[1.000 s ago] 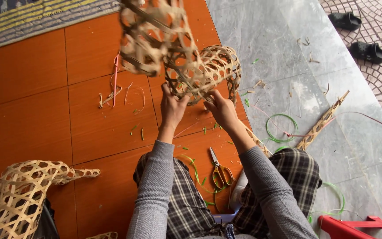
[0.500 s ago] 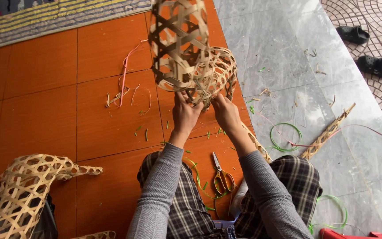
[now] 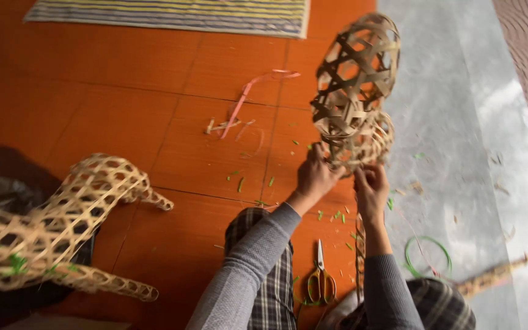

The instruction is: Weaving bamboo strips to create a decorative animal structure and trimming excess material with scissors

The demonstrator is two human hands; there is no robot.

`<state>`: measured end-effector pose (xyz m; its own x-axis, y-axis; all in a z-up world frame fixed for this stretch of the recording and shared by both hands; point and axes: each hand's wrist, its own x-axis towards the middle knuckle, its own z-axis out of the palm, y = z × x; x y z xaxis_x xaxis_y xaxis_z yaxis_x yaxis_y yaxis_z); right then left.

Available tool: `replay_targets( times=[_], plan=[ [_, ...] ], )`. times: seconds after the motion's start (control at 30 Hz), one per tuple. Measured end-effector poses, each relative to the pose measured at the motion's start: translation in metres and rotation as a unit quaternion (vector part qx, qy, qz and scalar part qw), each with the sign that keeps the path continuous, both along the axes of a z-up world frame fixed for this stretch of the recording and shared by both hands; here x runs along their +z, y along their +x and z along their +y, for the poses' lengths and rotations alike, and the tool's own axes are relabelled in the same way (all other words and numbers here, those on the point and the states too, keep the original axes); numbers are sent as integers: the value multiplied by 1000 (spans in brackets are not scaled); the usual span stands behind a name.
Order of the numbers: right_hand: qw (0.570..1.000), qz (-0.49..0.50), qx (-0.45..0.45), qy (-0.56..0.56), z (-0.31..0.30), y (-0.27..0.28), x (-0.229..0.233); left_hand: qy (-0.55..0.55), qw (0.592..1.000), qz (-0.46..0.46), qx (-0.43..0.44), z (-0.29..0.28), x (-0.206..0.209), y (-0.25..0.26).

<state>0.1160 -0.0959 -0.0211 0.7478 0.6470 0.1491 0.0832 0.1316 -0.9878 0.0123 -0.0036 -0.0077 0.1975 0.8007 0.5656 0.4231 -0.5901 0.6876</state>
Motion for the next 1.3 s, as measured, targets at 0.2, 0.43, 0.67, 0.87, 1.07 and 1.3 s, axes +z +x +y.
replay_targets(
  times=[0.2,0.43,0.67,0.87,1.07,1.3],
  plan=[
    [994,-109,-28,-5,2,14,-14,-28,999,32,12,-10,-7,9],
    [987,-144,42,-50,0,-4,6,-156,987,29,-30,-4,23,-10],
    [987,-130,-16,95,10,-8,-8,-162,985,32,-53,0,12,-6],
    [966,-243,-61,55,14,12,-28,-43,992,115,-17,-7,8,-2],
    [995,-82,-17,52,1,-3,16,-63,994,72,-58,-10,21,-11],
    [973,-231,10,-17,-11,-27,33,-239,957,-95,-133,16,-17,3]
  ],
)
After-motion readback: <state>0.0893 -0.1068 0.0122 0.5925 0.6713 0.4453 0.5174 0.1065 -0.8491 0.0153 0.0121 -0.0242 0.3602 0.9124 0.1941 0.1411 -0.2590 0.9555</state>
